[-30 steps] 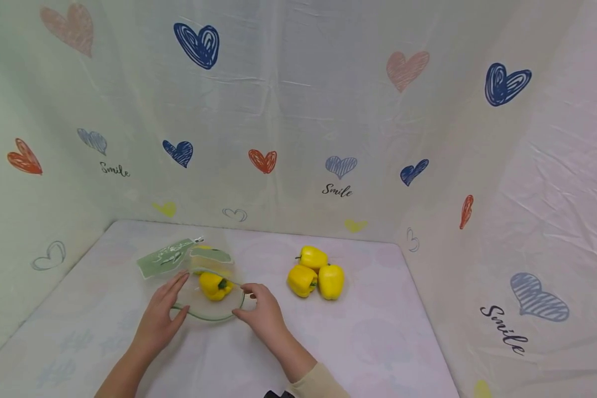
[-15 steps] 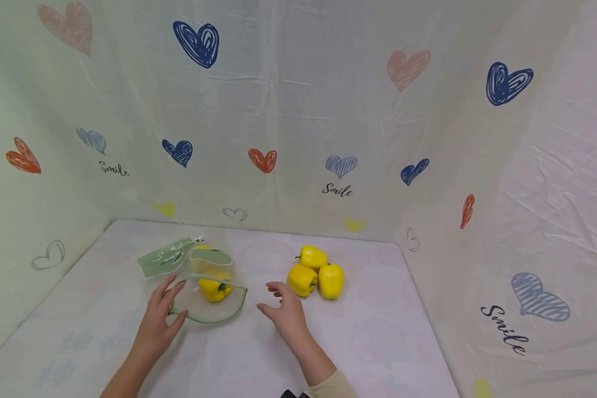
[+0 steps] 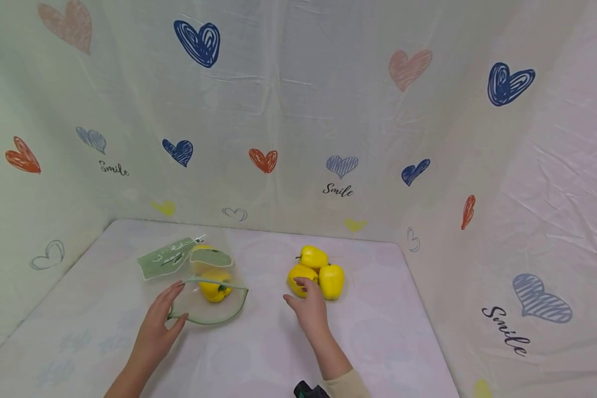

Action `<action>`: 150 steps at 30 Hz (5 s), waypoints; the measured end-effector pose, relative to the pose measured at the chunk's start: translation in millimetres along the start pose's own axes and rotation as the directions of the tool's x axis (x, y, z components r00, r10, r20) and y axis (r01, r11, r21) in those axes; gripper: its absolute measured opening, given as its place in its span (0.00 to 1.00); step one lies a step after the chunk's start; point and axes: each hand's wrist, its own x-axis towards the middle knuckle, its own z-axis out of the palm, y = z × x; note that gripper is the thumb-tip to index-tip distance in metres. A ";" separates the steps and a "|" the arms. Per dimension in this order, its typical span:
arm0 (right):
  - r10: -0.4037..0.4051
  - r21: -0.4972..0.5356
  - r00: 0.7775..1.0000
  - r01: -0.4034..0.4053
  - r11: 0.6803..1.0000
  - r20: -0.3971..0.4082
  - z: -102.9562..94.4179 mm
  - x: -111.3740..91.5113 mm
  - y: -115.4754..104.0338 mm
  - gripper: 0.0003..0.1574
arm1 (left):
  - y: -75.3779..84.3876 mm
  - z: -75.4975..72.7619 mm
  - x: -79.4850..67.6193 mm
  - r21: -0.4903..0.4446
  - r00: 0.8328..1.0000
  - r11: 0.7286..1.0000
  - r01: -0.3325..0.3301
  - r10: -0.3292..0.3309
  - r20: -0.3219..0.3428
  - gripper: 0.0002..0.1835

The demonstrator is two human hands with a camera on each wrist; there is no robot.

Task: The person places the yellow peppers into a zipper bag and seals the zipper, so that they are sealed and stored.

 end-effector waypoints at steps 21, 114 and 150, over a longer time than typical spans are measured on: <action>0.030 -0.182 0.998 -0.038 0.983 -0.049 -12.2 37.1 17.9 0.32 | -2.4 3.9 -3.8 0.006 0.996 0.997 -0.075 0.075 -0.058 0.47; -0.020 0.077 0.996 0.027 0.997 -0.091 27.6 -5.6 33.7 0.33 | -2.3 3.5 -2.2 0.037 0.999 0.998 -0.041 0.042 -0.008 0.45; -0.158 0.163 0.957 0.121 0.979 0.242 51.3 -43.7 -36.9 0.30 | -1.9 0.2 3.6 0.060 0.978 0.977 -0.205 0.207 -0.035 0.48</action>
